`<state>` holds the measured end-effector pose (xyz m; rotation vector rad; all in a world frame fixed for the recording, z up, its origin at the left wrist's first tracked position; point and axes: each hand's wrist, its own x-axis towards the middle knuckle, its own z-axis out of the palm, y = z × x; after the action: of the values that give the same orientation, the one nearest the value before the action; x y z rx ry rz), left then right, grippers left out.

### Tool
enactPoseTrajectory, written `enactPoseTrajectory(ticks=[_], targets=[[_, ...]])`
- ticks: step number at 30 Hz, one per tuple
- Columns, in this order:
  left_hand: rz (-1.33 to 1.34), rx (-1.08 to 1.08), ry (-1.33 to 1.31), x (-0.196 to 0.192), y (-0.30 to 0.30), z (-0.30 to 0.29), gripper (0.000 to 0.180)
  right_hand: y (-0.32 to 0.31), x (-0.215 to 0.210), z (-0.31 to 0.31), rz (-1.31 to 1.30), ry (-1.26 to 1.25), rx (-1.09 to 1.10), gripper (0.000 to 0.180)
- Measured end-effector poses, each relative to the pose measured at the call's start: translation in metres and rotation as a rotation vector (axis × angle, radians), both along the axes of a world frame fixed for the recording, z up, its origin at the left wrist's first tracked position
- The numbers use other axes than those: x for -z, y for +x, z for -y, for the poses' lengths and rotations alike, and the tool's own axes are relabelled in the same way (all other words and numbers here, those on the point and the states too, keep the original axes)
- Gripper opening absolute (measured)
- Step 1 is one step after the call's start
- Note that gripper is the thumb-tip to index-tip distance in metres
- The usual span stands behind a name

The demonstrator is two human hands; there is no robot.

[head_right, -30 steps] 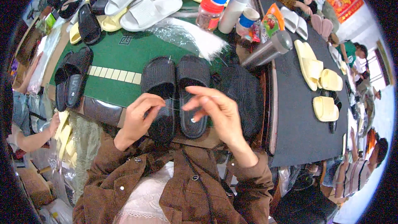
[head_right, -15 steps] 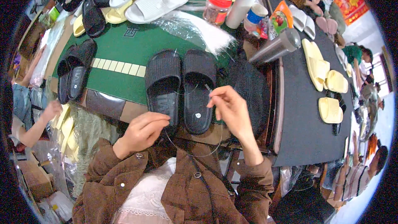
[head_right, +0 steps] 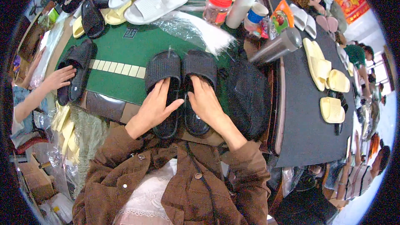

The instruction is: Inspecting and cleaning loose threads or defects from various plastic slides and slippers at a workshop table.

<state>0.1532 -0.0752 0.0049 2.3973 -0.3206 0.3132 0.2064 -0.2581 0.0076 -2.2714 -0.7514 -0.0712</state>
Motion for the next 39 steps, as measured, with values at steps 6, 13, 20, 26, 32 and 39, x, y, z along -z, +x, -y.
enactPoseTrajectory(ticks=[6, 13, 20, 26, 32, 39], targets=[[-0.413, -0.021, 0.049, -0.010, 0.041, 0.003, 0.082, 0.031, 0.011, -0.010, -0.274, -0.022, 0.041, 0.039], [-0.412, 0.080, 0.084, 0.005, 0.056, 0.001, 0.091, 0.040, 0.021, -0.005, -0.286, 0.200, -0.003, 0.035], [-0.632, 0.061, 0.047, -0.018, 0.055, 0.013, 0.072, 0.035, 0.024, -0.014, -0.436, 0.127, 0.084, 0.031], [-0.401, -0.126, 0.074, 0.004, 0.051, 0.025, 0.054, 0.033, 0.031, -0.015, -0.224, 0.087, 0.073, 0.030], [-0.343, -0.138, 0.087, 0.008, 0.048, 0.029, 0.052, 0.034, 0.031, -0.015, -0.246, 0.060, 0.101, 0.035], [-0.314, -0.073, 0.131, 0.015, 0.040, 0.025, 0.048, 0.023, 0.026, -0.014, -0.433, 0.177, 0.069, 0.031]])
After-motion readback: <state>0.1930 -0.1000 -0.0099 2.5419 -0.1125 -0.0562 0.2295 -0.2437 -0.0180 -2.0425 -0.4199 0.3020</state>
